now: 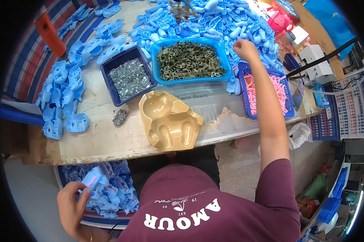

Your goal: Assembling plastic hippopotamus toys using small pins, plastic components, and pneumatic tools on a factory workbench.

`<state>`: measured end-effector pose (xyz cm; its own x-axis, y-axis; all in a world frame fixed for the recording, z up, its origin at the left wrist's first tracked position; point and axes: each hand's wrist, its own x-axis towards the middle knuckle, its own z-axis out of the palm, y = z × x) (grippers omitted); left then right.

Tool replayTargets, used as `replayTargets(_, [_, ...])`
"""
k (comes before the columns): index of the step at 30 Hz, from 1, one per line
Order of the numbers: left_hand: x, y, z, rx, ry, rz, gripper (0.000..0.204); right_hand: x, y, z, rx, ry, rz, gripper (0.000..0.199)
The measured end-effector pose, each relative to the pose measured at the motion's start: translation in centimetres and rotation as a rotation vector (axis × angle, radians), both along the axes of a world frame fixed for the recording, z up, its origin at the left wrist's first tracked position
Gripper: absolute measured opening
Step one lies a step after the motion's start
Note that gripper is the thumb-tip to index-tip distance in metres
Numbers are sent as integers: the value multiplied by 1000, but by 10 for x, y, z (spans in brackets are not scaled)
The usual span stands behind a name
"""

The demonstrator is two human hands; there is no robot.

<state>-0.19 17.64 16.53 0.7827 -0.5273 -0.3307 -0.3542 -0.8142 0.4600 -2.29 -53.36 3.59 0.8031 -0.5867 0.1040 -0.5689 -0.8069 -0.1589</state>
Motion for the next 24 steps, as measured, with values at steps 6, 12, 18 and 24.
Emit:
replayTargets(6, [-5, 33, -29, 225, -295, 152, 58, 31, 26, -38, -98, 100, -224, 39])
replayTargets(12, [14, -57, -29, -103, -183, -209, 46, 14, 11, -28, -56, 47, -230, 39])
replayTargets(18, [14, -160, -68, -477, -259, -599, 52, -34, 57, 59, 702, -228, 211, 31])
replayTargets(24, [-9, -240, -120, -775, -426, -835, 56, -61, 190, 73, 1062, 235, 700, 29])
